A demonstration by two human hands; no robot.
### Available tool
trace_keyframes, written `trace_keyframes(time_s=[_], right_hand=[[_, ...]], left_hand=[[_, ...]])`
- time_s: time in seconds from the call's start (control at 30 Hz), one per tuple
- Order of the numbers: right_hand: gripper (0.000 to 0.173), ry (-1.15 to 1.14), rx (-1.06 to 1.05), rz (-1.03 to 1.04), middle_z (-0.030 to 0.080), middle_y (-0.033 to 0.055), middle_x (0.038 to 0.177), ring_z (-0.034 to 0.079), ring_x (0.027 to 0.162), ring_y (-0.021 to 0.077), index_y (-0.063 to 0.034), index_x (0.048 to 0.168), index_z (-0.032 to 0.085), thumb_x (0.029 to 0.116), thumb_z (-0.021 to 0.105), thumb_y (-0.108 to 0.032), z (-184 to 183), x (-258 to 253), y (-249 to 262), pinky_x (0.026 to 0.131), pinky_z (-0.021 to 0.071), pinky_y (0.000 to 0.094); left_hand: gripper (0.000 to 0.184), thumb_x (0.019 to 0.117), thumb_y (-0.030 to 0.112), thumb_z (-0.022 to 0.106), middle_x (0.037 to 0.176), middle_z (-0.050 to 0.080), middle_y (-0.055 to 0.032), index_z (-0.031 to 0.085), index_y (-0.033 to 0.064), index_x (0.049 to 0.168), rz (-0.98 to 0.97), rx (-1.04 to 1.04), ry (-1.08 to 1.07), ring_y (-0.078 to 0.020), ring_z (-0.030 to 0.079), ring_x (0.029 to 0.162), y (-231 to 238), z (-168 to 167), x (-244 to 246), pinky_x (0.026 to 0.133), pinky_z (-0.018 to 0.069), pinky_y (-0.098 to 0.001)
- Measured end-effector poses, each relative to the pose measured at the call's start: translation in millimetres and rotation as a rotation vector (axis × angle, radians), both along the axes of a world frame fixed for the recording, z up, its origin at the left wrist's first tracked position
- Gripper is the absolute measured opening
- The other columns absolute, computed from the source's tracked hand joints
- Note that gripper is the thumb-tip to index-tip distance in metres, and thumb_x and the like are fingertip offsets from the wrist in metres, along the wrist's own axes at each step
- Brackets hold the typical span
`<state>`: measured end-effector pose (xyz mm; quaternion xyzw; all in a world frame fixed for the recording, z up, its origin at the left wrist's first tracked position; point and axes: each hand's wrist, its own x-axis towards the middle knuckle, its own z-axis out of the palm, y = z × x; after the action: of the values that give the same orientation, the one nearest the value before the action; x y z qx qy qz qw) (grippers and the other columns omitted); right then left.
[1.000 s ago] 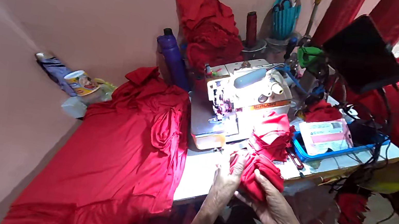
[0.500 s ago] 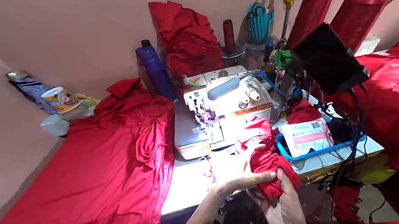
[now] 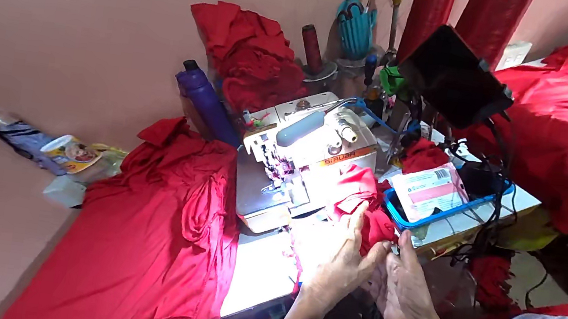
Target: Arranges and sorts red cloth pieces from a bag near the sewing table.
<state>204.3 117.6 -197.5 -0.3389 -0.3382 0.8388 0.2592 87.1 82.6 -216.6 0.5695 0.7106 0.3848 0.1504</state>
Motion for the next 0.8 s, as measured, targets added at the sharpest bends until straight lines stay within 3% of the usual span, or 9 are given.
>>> trace_keyframes(time_s=[0.1, 0.2, 0.3, 0.4, 0.47, 0.53, 0.7, 0.77, 0.8], right_hand=[[0.076, 0.029, 0.093, 0.082, 0.031, 0.0102, 0.165, 0.031, 0.151, 0.0234, -0.0088, 0.16, 0.026, 0.1064, 0.002, -0.056, 4.2, 7.0, 0.9, 0.117, 0.0345, 0.0482], [0.065, -0.026, 0.236, 0.077, 0.037, 0.0079, 0.161, 0.037, 0.147, 0.0199, -0.0083, 0.158, 0.031, 0.1089, 0.015, -0.048, 8.4, 10.2, 0.9, 0.113, 0.039, 0.0438], [0.053, -0.14, 0.297, 0.046, 0.034, 0.0128, 0.162, 0.034, 0.149, 0.0248, -0.0067, 0.156, 0.036, 0.1098, 0.038, -0.033, 3.9, 6.6, 5.2, 0.116, 0.0341, 0.05], [0.055, -0.2, 0.393, 0.058, 0.029, 0.0155, 0.164, 0.033, 0.149, 0.0271, -0.0056, 0.158, 0.033, 0.107, 0.044, -0.023, -19.2, -2.5, 13.1, 0.116, 0.0347, 0.052], [0.057, -0.223, 0.524, 0.078, 0.025, 0.0192, 0.164, 0.031, 0.149, 0.0293, -0.0024, 0.156, 0.035, 0.1037, 0.048, -0.02, -30.3, -6.1, 12.5, 0.113, 0.0366, 0.0491], [0.058, -0.251, 0.671, 0.063, 0.026, 0.0233, 0.164, 0.031, 0.149, 0.0306, 0.0019, 0.153, 0.04, 0.1004, 0.052, -0.019, -38.7, -7.4, 7.4, 0.117, 0.0347, 0.0435], [0.061, -0.232, 0.71, 0.05, 0.03, 0.0241, 0.162, 0.032, 0.15, 0.0273, 0.0034, 0.153, 0.039, 0.0976, 0.054, -0.018, -51.1, -4.9, 6.3, 0.12, 0.0312, 0.0383], [0.058, -0.209, 0.681, 0.044, 0.033, 0.0212, 0.161, 0.035, 0.148, 0.0236, 0.0015, 0.152, 0.041, 0.0981, 0.053, -0.014, -50.5, -5.2, 9.2, 0.119, 0.0334, 0.0351], [0.056, -0.201, 0.67, 0.044, 0.033, 0.0206, 0.161, 0.035, 0.148, 0.0229, 0.0013, 0.152, 0.041, 0.0991, 0.053, -0.013, -49.7, -4.9, 10.1, 0.118, 0.0341, 0.0346]], left_hand=[[0.055, 0.1003, 0.023, 0.062, 0.137, 0.058, -0.0288, 0.049, -0.0038, 0.147, 0.078, 0.07, 0.144, -0.0375, 0.06, 0.124, 4.7, 8.9, 3.6, 0.105, 0.0467, -0.0482], [0.046, 0.0939, 0.015, 0.068, 0.127, 0.065, -0.0259, 0.062, 0.0021, 0.138, 0.216, 0.295, 0.482, -0.0411, 0.066, 0.111, 22.2, -4.4, -2.4, 0.092, 0.0529, -0.0507], [0.053, 0.0957, 0.022, 0.064, 0.15, 0.05, -0.0237, 0.055, 0.009, 0.147, 0.288, 0.318, 0.667, -0.0438, 0.057, 0.127, 42.5, -32.5, -25.1, 0.096, 0.0438, -0.0585], [0.054, 0.1012, 0.02, 0.052, 0.163, 0.036, -0.0182, 0.047, 0.0069, 0.153, 0.189, 0.265, 0.566, -0.0399, 0.039, 0.147, 58.5, -52.7, -51.5, 0.114, 0.0341, -0.059], [0.05, 0.0981, 0.021, 0.056, 0.157, 0.043, -0.0205, 0.056, 0.0042, 0.145, 0.147, 0.32, 0.597, -0.0429, 0.037, 0.147, 63.2, -50.9, -56.7, 0.117, 0.0261, -0.0631], [0.051, 0.0979, 0.021, 0.058, 0.158, 0.042, -0.0209, 0.055, 0.0034, 0.145, 0.132, 0.253, 0.584, -0.0417, 0.036, 0.148, 54.5, -38.7, -48.9, 0.117, 0.0283, -0.0604], [0.066, 0.1039, 0.031, 0.049, 0.166, 0.022, -0.0242, 0.029, 0.0028, 0.16, 0.099, 0.119, 0.316, -0.0367, 0.031, 0.151, 31.4, -20.9, -27.5, 0.119, 0.0316, -0.0504], [0.063, 0.1046, 0.03, 0.051, 0.162, 0.035, -0.0227, 0.033, 0.0034, 0.159, 0.109, 0.25, 0.363, -0.0345, 0.046, 0.143, 31.4, -19.7, -22.2, 0.112, 0.0411, -0.0472], [0.059, 0.1051, 0.026, 0.051, 0.162, 0.036, -0.0221, 0.037, 0.0024, 0.157, 0.073, 0.31, 0.383, -0.0334, 0.043, 0.146, 33.9, -19.2, -21.9, 0.116, 0.0374, -0.0464]])
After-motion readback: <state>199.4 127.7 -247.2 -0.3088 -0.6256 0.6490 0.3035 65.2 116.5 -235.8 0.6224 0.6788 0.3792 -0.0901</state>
